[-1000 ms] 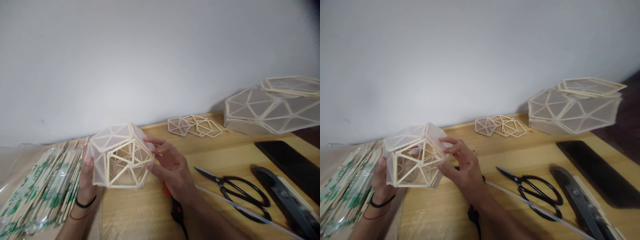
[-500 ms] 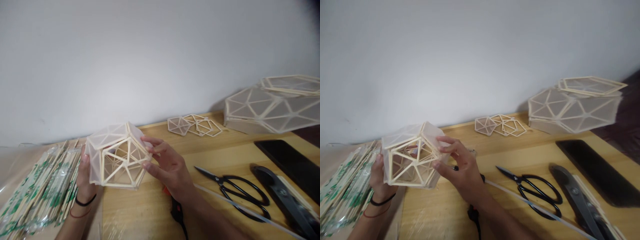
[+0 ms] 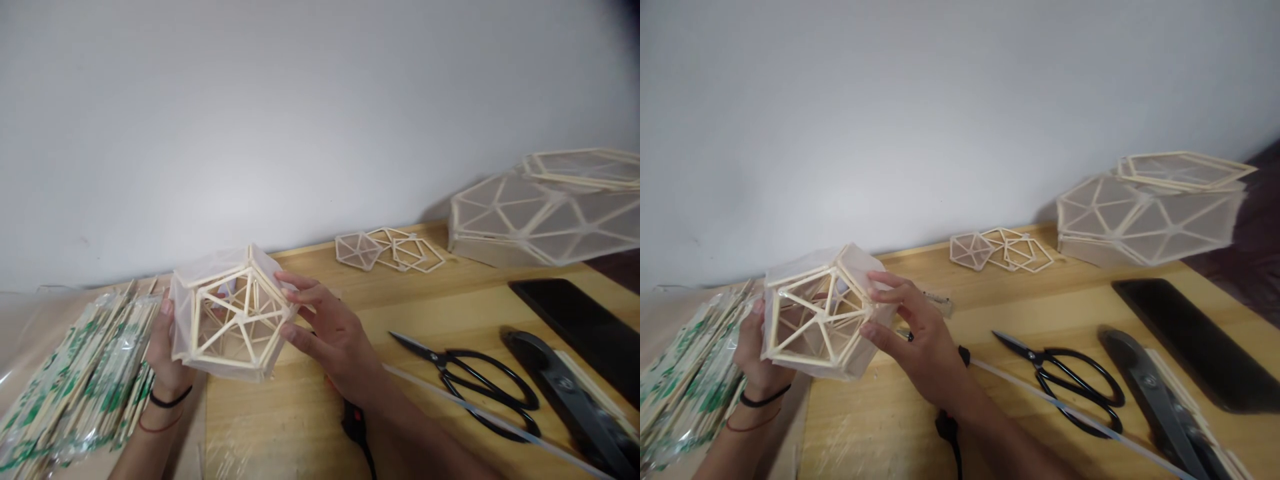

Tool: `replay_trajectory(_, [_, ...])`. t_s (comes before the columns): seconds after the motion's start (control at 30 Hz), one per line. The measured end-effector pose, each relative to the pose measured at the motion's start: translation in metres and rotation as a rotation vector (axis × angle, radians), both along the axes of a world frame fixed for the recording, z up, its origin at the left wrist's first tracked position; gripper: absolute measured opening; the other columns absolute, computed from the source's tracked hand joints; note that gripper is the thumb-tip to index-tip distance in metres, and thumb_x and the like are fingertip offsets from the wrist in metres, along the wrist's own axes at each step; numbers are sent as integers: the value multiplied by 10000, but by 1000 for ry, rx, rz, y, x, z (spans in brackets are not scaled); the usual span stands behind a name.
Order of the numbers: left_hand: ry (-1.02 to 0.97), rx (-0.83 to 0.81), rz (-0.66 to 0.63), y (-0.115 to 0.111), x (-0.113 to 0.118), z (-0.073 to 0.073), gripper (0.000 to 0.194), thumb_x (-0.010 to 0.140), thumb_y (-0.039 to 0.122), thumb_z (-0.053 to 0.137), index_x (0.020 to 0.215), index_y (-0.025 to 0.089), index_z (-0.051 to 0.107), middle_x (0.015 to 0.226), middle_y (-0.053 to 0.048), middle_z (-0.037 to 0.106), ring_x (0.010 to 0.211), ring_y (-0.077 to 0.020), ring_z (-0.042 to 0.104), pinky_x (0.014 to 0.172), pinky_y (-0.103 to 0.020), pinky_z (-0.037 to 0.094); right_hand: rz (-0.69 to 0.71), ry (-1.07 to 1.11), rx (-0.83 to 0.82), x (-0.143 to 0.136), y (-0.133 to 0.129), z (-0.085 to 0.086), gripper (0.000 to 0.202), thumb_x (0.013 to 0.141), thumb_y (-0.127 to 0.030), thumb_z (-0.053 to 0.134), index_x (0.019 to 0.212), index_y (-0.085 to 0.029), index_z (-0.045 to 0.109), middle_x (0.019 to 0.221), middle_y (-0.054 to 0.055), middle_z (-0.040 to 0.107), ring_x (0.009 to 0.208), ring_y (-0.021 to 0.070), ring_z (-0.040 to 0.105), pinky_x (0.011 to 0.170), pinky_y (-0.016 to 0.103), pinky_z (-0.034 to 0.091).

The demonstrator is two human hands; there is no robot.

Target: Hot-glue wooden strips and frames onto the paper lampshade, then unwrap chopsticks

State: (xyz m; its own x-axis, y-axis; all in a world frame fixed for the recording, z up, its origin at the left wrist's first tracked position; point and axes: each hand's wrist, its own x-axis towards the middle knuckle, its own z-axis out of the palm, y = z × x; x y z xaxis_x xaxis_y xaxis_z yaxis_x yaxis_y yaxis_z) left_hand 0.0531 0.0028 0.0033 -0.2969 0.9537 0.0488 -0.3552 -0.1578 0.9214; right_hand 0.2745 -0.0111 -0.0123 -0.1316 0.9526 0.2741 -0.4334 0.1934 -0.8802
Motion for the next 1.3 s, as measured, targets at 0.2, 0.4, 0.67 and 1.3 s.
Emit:
replay_trajectory(0.2, [-12, -26, -8, -1, -2, -1, 532, 892, 586, 684, 1207, 164, 762, 1003, -118, 836, 870, -311, 794, 864, -465, 656, 39, -13, 41, 2, 1, -3, 300, 928, -271, 832, 1196, -380, 756, 1556, 14, 621, 1508, 235, 522, 1196, 462, 500])
replay_trajectory(0.4, [-33, -36, -17, -1, -4, 0, 560, 860, 597, 705, 1206, 163, 772, 962, -116, 837, 965, -339, 794, 944, -480, 639, 58, -26, 92, 3, 1, -2, 262, 1020, -278, 726, 1239, -420, 743, 1564, -7, 612, 1527, 220, 500, 1213, 468, 487])
replay_trajectory(0.67, [-34, 13, 37, 1, -4, -2, 416, 870, 546, 693, 1035, 179, 801, 995, -104, 829, 1074, -357, 778, 967, -474, 637, -2, -133, 151, 6, 1, -3, 261, 1003, -299, 753, 1221, -442, 749, 1529, -14, 635, 1479, 256, 551, 1267, 586, 384])
replay_trajectory(1.3, [-59, -57, -53, -1, -10, 4, 537, 900, 560, 634, 1215, 152, 785, 1135, -165, 824, 1158, -400, 752, 1001, -523, 635, 36, -58, 45, 3, 1, 2, 231, 959, -340, 805, 1172, -420, 767, 1484, -4, 651, 1454, 237, 554, 1148, 487, 518])
